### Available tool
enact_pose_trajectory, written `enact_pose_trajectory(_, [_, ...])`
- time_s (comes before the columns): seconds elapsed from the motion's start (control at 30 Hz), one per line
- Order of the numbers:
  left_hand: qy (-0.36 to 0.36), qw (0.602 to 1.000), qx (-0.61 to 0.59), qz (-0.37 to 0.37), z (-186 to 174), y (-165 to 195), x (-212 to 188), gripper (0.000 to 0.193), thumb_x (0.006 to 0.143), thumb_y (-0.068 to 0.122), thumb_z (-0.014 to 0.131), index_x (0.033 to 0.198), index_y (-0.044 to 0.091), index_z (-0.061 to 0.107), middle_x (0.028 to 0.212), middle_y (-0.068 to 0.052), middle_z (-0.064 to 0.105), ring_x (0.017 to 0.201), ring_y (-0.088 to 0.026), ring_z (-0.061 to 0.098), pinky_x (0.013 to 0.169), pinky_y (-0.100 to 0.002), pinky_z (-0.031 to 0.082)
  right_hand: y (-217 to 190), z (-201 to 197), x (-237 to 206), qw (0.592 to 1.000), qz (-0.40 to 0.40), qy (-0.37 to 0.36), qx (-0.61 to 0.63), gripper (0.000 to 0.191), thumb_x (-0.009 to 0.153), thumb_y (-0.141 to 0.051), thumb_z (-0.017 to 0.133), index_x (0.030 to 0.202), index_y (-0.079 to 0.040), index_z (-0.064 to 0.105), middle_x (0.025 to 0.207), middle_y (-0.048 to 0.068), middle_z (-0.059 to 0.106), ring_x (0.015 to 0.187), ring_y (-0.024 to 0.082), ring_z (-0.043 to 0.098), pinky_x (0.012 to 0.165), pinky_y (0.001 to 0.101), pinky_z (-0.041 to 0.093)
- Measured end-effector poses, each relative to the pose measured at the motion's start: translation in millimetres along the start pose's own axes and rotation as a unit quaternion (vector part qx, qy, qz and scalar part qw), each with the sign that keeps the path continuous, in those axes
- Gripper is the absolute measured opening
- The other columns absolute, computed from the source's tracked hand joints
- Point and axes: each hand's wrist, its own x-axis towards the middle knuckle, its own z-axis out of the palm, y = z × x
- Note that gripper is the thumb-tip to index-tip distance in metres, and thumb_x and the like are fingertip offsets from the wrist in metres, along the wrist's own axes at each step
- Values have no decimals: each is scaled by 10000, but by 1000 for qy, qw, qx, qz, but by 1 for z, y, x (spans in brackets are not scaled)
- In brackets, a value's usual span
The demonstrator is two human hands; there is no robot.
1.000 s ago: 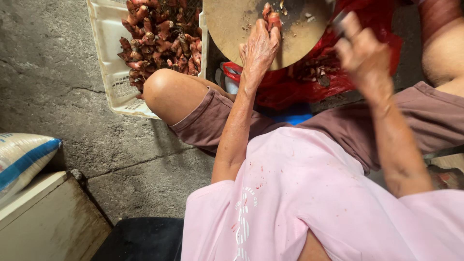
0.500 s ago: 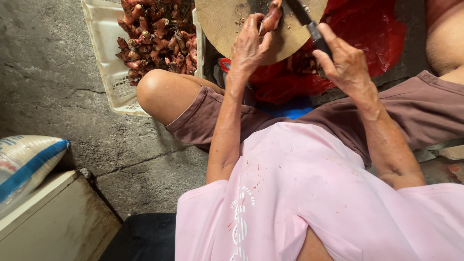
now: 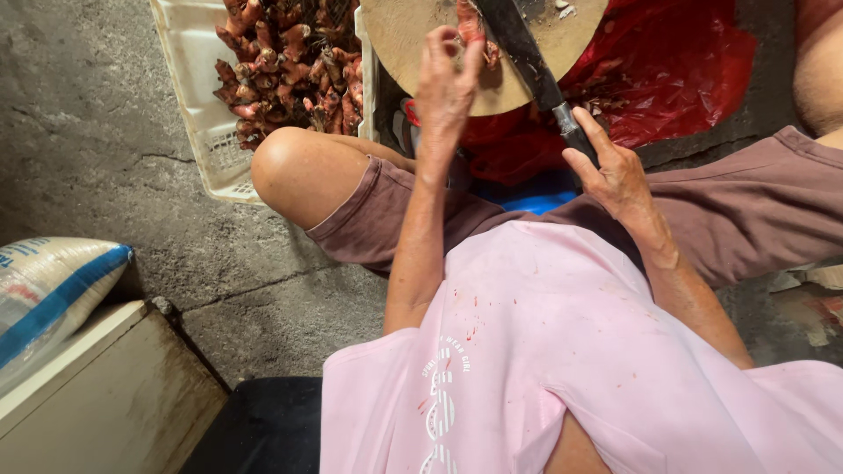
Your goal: The person sits on the floor and uses a knife to peel the skin off reddish-brown root vegetables on a round wooden board. Peeled pieces are placed into a red plastic basket, while unpeeled roots are taken from a white crate.
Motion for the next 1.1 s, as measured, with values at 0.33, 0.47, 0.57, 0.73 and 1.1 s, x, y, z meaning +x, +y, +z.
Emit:
enact_pose_trajectory(0.33, [3, 997, -82, -8, -5, 32, -1, 337, 1005, 341, 592, 1263, 141, 510, 1011, -32, 752, 829, -176, 780, 700, -357, 600, -8, -11, 31, 968, -177, 92, -150, 612, 1124, -185, 694, 1643, -122, 376, 955, 106, 609, 660, 216, 612, 533, 327, 537])
enact_pose_trajectory(0.47, [21, 997, -78, -3, 5, 30, -3, 363, 1002, 365, 620, 1265, 141, 509, 997, 4, 748, 833, -141, 773, 707, -335, 592, -18, -3, 48, 938, -250, 160, -180, 583, 1166, -205, 710, 1623, -155, 351, 966, 86, 605, 742, 205, 644, 624, 314, 582])
enact_pose_trajectory(0.57, [39, 998, 8, 48, 8, 24, -1, 298, 1032, 285, 595, 1293, 150, 547, 1112, -25, 698, 909, -161, 749, 692, -331, 563, -22, 5, 63, 955, -168, 57, -237, 591, 1124, -240, 726, 1629, -190, 423, 907, 90, 587, 587, 205, 599, 497, 330, 538])
enact_pose_trajectory(0.73, [32, 989, 97, 106, 2, 19, 5, 250, 1074, 229, 538, 1306, 179, 616, 1320, -57, 564, 1066, -205, 720, 664, -326, 585, -28, 6, 71, 937, -189, 76, -285, 648, 1065, -262, 747, 1633, -206, 440, 865, 92, 562, 581, 225, 619, 514, 357, 547])
enact_pose_trajectory(1.1, [17, 987, 118, 107, -40, 53, -8, 326, 1040, 271, 501, 1301, 91, 426, 1279, -254, 648, 912, -334, 740, 535, -376, 531, -42, 4, 64, 927, -191, 75, -315, 582, 1063, -249, 746, 1588, -215, 500, 925, 124, 619, 631, 267, 663, 525, 379, 549])
